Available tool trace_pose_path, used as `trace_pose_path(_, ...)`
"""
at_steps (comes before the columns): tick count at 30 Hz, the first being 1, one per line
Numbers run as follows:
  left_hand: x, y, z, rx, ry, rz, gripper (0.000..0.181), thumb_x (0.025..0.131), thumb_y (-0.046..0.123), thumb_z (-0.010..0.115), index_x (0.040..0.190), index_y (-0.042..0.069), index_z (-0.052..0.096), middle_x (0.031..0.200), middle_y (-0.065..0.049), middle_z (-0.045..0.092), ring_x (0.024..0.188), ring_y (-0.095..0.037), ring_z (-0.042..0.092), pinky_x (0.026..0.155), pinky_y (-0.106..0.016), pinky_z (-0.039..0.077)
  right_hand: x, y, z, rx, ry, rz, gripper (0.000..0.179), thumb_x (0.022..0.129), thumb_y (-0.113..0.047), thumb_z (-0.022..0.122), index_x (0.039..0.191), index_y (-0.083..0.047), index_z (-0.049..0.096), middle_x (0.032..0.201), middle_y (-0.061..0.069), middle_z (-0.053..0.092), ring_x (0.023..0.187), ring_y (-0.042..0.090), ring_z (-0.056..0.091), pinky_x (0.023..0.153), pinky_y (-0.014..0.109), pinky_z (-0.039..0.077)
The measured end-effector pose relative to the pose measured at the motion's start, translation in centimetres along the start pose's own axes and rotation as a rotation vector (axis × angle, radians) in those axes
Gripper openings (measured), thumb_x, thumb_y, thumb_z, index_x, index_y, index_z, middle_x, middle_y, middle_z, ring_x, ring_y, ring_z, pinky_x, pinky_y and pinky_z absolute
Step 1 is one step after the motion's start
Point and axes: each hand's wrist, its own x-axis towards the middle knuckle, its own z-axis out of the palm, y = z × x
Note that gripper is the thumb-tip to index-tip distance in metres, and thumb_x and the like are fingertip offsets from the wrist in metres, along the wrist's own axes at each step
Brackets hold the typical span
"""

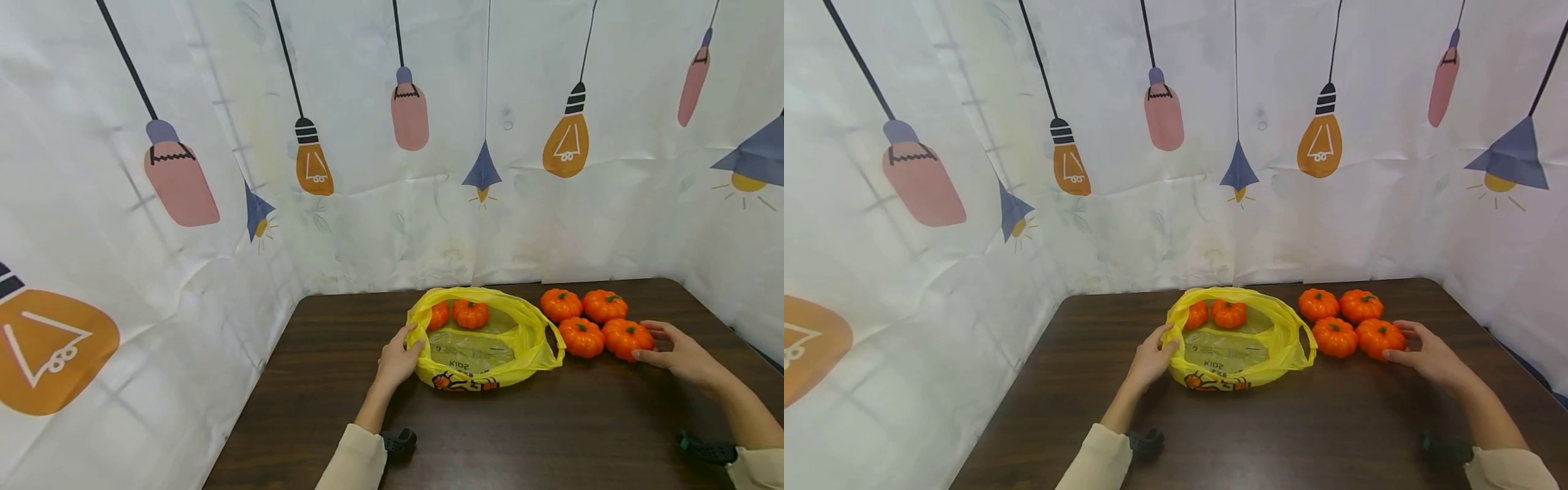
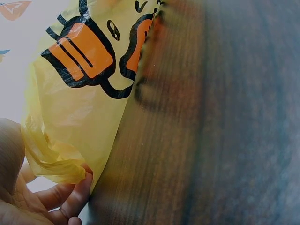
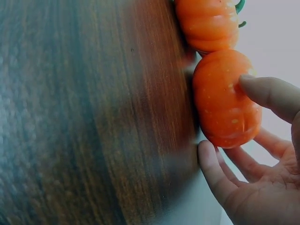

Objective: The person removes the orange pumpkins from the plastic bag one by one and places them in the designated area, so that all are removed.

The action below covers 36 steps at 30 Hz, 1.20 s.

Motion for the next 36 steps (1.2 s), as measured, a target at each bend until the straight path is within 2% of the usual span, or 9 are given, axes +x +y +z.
trace_pose_path(8, 0.2, -0.2, 0.1, 0.011, 0.007, 0.006, 0.046, 0.102, 0.035, 0.060, 0.146, 0.023, 0.056, 0.151, -0.015, 0.056, 0.140, -0.048, 0.047, 0.106, -0.085, 0.019, -0.1, -0.8, -0.4, 0.017, 0.003, 0.028, 0.093, 0.104, -0.039, 0.057, 0.154, 0.017, 0.004, 0.150, 0.049, 0.017, 0.130, 0.066, 0.028, 0.093, 0.070, 0.040)
trace_pose_path(14, 0.2, -0.1, 0.2, 0.012, 0.002, 0.009, 0.046, 0.102, 0.035, 0.060, 0.147, 0.023, 0.056, 0.151, -0.014, 0.055, 0.140, -0.047, 0.047, 0.106, -0.085, 0.019, -0.9, -3.9, -0.9, -0.026, 0.124, 0.053, 0.096, 0.104, -0.045, 0.055, 0.153, 0.019, 0.004, 0.150, 0.051, 0.011, 0.129, 0.068, 0.024, 0.091, 0.072, 0.040)
trace_pose_path(18, 0.2, -0.2, 0.2, 0.005, -0.001, 0.005, 0.046, 0.102, 0.035, 0.059, 0.147, 0.024, 0.056, 0.152, -0.014, 0.054, 0.140, -0.048, 0.046, 0.107, -0.085, 0.016, -1.0, -7.3, 0.1, -0.018, 0.213, -0.017, 0.089, 0.103, -0.044, 0.057, 0.155, 0.014, 0.013, 0.151, 0.047, 0.016, 0.129, 0.065, 0.028, 0.089, 0.071, 0.041)
trace_pose_path(21, 0.1, -0.2, 0.2, 0.002, 0.000, 0.002, 0.046, 0.102, 0.035, 0.059, 0.147, 0.024, 0.055, 0.153, -0.014, 0.054, 0.141, -0.048, 0.045, 0.107, -0.086, 0.015, -0.6, -10.0, 1.6, 0.022, 0.240, -0.108, 0.079, 0.103, -0.039, 0.059, 0.155, 0.009, 0.023, 0.152, 0.042, 0.027, 0.130, 0.062, 0.035, 0.091, 0.069, 0.043)
trace_pose_path(24, 0.0, -0.1, 0.1, -0.001, -0.001, 0.002, 0.046, 0.102, 0.035, 0.059, 0.147, 0.024, 0.056, 0.152, -0.014, 0.054, 0.141, -0.048, 0.046, 0.107, -0.086, 0.015, -0.3, -12.4, 3.4, 0.046, 0.245, -0.188, 0.069, 0.102, -0.036, 0.062, 0.153, 0.002, 0.033, 0.149, 0.032, 0.040, 0.126, 0.046, 0.050, 0.091, 0.049, 0.055)
trace_pose_path(27, 0.1, -0.1, 0.1, -0.001, -0.005, 0.001, 0.046, 0.102, 0.035, 0.059, 0.147, 0.024, 0.056, 0.152, -0.015, 0.055, 0.140, -0.048, 0.046, 0.106, -0.086, 0.015, 0.0, -14.2, 5.3, 0.084, 0.214, -0.258, 0.060, 0.102, -0.035, 0.063, 0.150, -0.006, 0.040, 0.148, 0.022, 0.046, 0.116, 0.013, 0.058, 0.082, 0.026, 0.055)
trace_pose_path(28, 0.1, -0.1, 0.1, -0.001, -0.005, 0.001, 0.047, 0.102, 0.035, 0.059, 0.147, 0.024, 0.056, 0.151, -0.015, 0.055, 0.140, -0.048, 0.046, 0.106, -0.086, 0.014, 0.2, -14.7, 5.9, 0.094, 0.201, -0.274, 0.058, 0.102, -0.034, 0.063, 0.149, -0.008, 0.042, 0.147, 0.020, 0.047, 0.111, 0.003, 0.057, 0.079, 0.021, 0.054)
trace_pose_path(30, 0.1, -0.2, 0.1, -0.001, -0.004, 0.000, 0.047, 0.102, 0.035, 0.059, 0.147, 0.024, 0.056, 0.152, -0.015, 0.055, 0.140, -0.049, 0.046, 0.106, -0.087, 0.014, 0.6, -15.8, 7.2, 0.136, 0.159, -0.297, 0.055, 0.102, -0.032, 0.064, 0.147, -0.008, 0.044, 0.146, 0.019, 0.048, 0.110, -0.001, 0.056, 0.079, 0.023, 0.055)
trace_pose_path(36, 0.2, -0.2, 0.1, 0.004, -0.002, -0.001, 0.047, 0.102, 0.035, 0.059, 0.147, 0.024, 0.056, 0.152, -0.015, 0.055, 0.139, -0.048, 0.047, 0.106, -0.086, 0.016, 2.6, -17.5, 11.5, 0.221, 0.064, -0.289, 0.051, 0.101, -0.027, 0.067, 0.142, -0.004, 0.048, 0.141, 0.021, 0.051, 0.120, 0.036, 0.059, 0.087, 0.030, 0.056)
